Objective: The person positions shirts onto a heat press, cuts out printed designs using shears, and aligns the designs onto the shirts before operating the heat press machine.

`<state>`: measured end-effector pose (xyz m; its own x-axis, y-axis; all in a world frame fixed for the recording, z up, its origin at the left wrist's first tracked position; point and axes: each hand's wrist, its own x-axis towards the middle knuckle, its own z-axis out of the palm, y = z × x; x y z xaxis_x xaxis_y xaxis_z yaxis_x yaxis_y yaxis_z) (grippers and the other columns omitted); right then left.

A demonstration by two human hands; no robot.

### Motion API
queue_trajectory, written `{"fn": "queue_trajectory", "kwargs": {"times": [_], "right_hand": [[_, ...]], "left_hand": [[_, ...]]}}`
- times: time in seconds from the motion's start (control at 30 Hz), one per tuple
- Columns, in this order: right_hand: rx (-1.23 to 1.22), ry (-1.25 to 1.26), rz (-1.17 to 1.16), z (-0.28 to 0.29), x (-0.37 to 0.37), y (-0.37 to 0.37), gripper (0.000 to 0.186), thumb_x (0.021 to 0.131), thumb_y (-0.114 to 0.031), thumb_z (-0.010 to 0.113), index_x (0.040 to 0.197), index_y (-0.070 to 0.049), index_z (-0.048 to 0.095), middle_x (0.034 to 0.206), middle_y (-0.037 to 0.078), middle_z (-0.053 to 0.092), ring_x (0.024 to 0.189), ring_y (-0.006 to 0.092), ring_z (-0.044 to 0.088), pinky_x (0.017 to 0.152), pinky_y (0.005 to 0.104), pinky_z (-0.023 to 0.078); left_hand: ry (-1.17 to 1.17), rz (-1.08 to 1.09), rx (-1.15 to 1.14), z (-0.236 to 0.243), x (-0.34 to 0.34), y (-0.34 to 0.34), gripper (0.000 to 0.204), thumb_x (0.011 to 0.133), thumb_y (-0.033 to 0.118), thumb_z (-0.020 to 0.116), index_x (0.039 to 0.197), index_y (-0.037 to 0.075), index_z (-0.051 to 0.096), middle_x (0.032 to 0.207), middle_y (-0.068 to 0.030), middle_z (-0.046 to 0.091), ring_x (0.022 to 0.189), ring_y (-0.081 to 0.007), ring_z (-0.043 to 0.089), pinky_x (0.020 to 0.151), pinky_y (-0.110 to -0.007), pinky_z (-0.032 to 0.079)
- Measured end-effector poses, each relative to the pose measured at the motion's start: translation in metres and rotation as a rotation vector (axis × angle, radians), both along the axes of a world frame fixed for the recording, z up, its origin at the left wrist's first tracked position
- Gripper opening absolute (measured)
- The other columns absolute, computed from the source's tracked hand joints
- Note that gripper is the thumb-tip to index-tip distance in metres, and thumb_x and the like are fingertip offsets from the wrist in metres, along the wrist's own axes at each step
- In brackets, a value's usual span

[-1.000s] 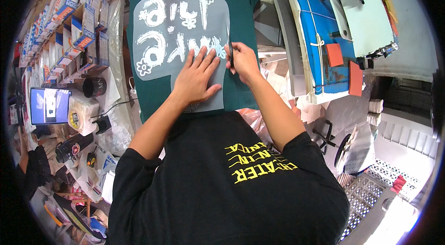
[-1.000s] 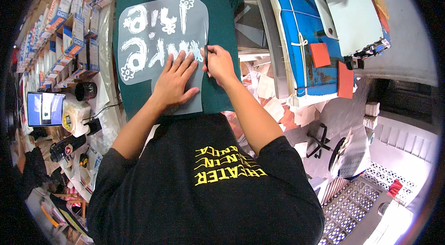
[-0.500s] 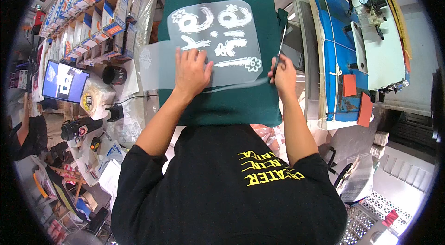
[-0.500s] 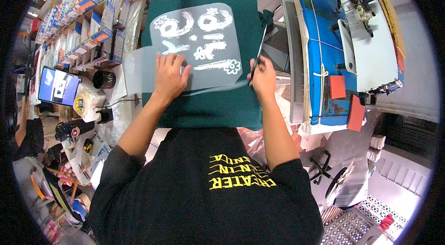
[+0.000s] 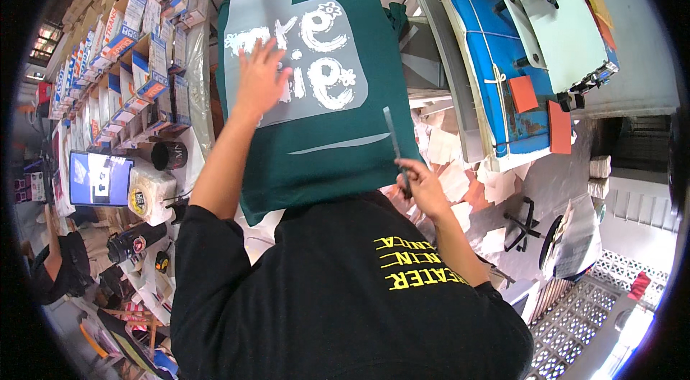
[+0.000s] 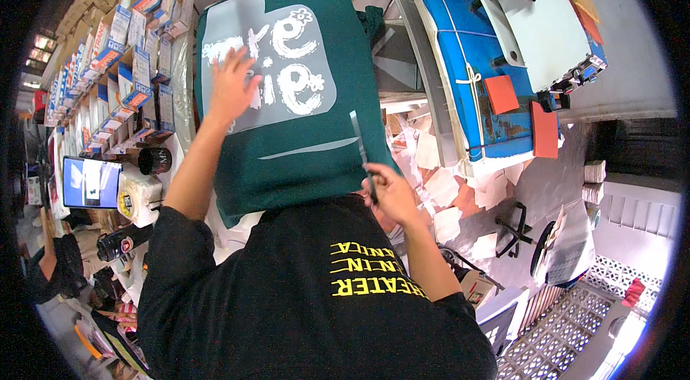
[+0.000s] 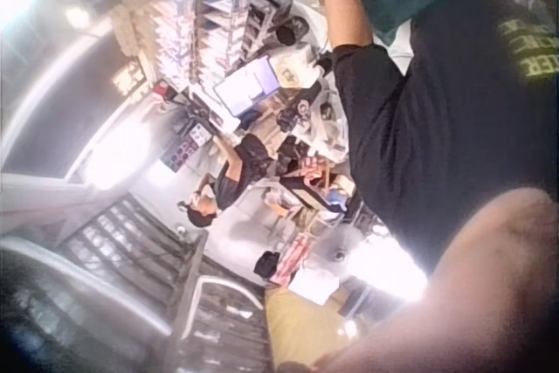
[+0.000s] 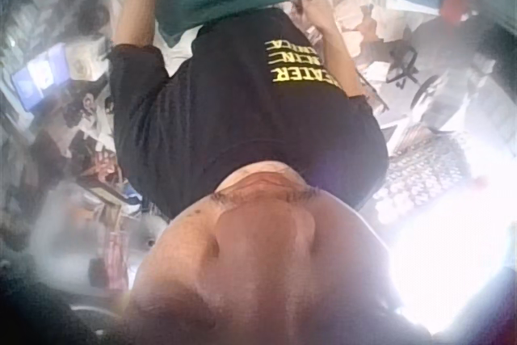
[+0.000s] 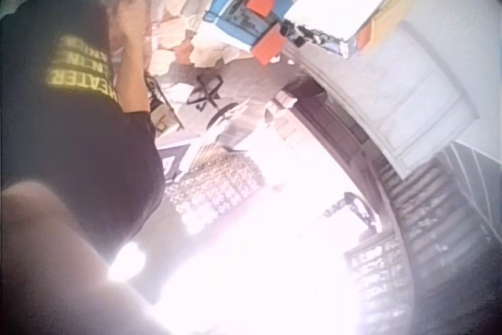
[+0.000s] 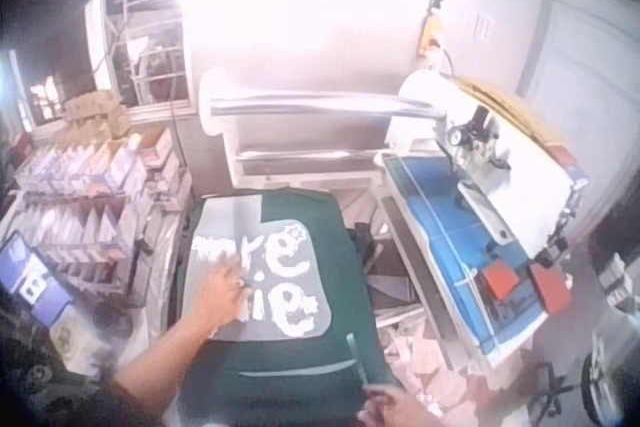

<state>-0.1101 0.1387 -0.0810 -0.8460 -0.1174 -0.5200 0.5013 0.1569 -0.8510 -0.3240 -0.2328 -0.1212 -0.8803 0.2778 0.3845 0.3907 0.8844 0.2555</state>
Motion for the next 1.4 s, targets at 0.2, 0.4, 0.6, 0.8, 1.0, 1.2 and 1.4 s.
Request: {"fn": "queue_trajectory", "kwargs": {"times": [0.2,0.4,0.6,0.8,1.0,1.2,1.4], "right_hand": [[-0.086,-0.057,-0.41,-0.017,0.041,0.036,0.032,0.101,-0.007,0.04,0.13,-0.006,0.053,0.088,0.006,0.063,0.072,0.0125,0.06,0.057,0.026,0.048],[-0.039,-0.051,-0.162,-0.002,0.052,0.039,0.037,0.106,-0.03,0.037,0.134,-0.011,0.05,0.09,0.006,0.062,0.068,0.0126,0.059,0.056,0.0252,0.048],[-0.205,-0.123,-0.07,-0.005,0.01,-0.048,0.04,0.1,-0.023,0.056,0.134,-0.004,0.047,0.083,0.006,0.057,0.063,0.0133,0.06,0.047,0.0241,0.047],[-0.228,-0.15,-0.189,0.001,-0.009,-0.065,0.039,0.098,-0.025,0.061,0.127,-0.002,0.05,0.079,0.004,0.057,0.057,0.0113,0.059,0.042,0.0234,0.044],[-0.177,-0.146,-0.18,0.002,-0.003,-0.068,0.039,0.097,-0.024,0.062,0.127,-0.002,0.05,0.078,0.004,0.057,0.056,0.0108,0.058,0.04,0.0236,0.043],[-0.124,-0.168,-0.174,0.001,0.002,-0.069,0.041,0.097,-0.021,0.062,0.13,-0.001,0.049,0.076,0.004,0.058,0.054,0.0109,0.057,0.039,0.0242,0.042],[-0.142,-0.132,-0.227,0.008,-0.03,-0.074,0.042,0.096,-0.024,0.063,0.127,0.002,0.051,0.073,0.003,0.057,0.052,0.0106,0.056,0.038,0.0237,0.04]], "left_hand": [[-0.064,-0.15,0.113,0.004,0.051,0.082,0.04,0.088,0.026,0.063,0.123,0.008,0.059,0.142,-0.0147,0.047,0.137,-0.0397,0.036,0.113,-0.064,0.019],[-0.093,-0.227,0.101,0.009,0.064,0.081,0.043,0.087,0.029,0.064,0.125,0.009,0.057,0.142,-0.0133,0.047,0.137,-0.04,0.036,0.114,-0.06,0.021],[-0.104,-0.25,0.105,0.008,0.072,0.083,0.045,0.087,0.029,0.065,0.125,0.008,0.057,0.142,-0.0129,0.047,0.138,-0.0387,0.036,0.115,-0.059,0.02],[-0.104,-0.338,0.17,0.018,0.088,0.104,0.049,0.08,0.022,0.073,0.124,0.007,0.057,0.14,-0.0121,0.049,0.137,-0.0356,0.039,0.115,-0.057,0.023],[-0.117,-0.405,0.201,0.011,0.092,0.124,0.049,0.075,0.017,0.077,0.119,0.007,0.058,0.134,-0.0085,0.053,0.133,-0.0326,0.044,0.113,-0.057,0.029],[0.035,-0.458,0.191,0.005,0.092,0.129,0.026,0.078,0.012,0.073,0.102,0.006,0.067,0.119,-0.0071,0.065,0.126,-0.0305,0.052,0.11,-0.056,0.035],[0.053,-0.461,0.274,0.014,0.1,0.134,0.017,0.078,0.005,0.07,0.096,0.006,0.069,0.104,-0.0053,0.07,0.11,-0.028,0.064,0.109,-0.051,0.039]]}}
